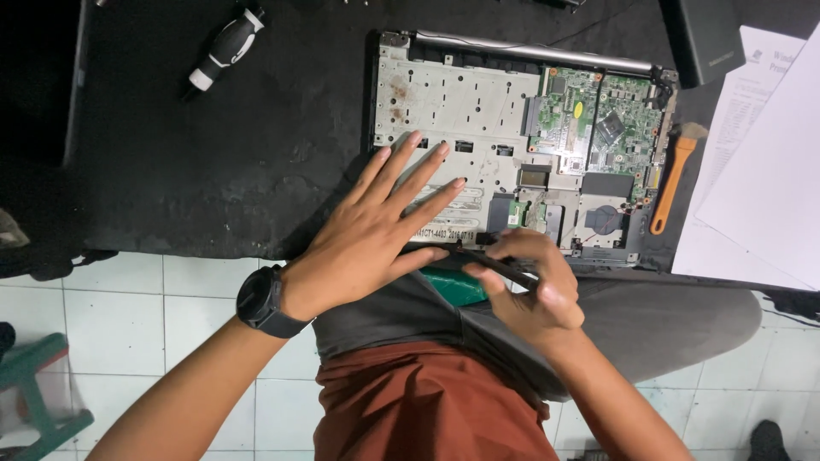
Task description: The person cleans a laptop cooling fan with a brush, then uses a pen to clean the motherboard and internal chassis. They flip the laptop to wipe the screen and keyboard area before returning to the internal components.
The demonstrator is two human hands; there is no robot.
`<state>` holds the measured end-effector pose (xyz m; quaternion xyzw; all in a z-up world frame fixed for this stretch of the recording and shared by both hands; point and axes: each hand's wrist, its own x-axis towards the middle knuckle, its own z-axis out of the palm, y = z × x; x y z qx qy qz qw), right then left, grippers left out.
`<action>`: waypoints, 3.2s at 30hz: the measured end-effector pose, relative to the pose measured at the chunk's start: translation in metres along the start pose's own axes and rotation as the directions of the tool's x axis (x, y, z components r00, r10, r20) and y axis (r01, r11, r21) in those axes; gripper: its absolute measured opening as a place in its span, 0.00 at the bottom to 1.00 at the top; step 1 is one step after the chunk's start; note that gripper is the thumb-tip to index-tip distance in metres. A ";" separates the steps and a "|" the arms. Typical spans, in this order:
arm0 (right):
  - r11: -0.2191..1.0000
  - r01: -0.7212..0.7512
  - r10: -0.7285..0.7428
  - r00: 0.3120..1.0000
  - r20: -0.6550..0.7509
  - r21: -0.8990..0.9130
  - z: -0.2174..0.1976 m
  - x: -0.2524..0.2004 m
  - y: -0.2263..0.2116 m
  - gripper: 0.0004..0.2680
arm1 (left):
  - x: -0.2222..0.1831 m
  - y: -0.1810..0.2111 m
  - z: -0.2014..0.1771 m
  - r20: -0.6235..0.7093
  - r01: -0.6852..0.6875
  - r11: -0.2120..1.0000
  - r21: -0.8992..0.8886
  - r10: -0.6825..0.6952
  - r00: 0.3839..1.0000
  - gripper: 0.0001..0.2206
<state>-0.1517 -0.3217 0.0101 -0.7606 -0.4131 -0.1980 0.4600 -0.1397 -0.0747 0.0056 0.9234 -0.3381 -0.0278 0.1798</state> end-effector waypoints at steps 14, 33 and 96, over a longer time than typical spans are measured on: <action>0.998 -0.053 0.054 0.998 -0.028 0.027 0.006 -0.002 -0.007 0.34 | 0.000 0.000 0.000 -0.010 0.009 1.000 -0.014 -0.009 1.000 0.39; 0.810 -0.528 0.585 0.700 -0.411 0.253 -0.007 -0.008 -0.032 0.32 | 0.012 0.039 -0.017 -0.147 0.085 0.953 -0.291 -0.132 0.980 0.09; 0.463 -0.884 0.766 0.359 -0.533 0.070 -0.039 -0.191 -0.048 0.30 | 0.054 0.027 -0.038 0.340 0.156 0.964 -0.213 -0.077 0.937 0.08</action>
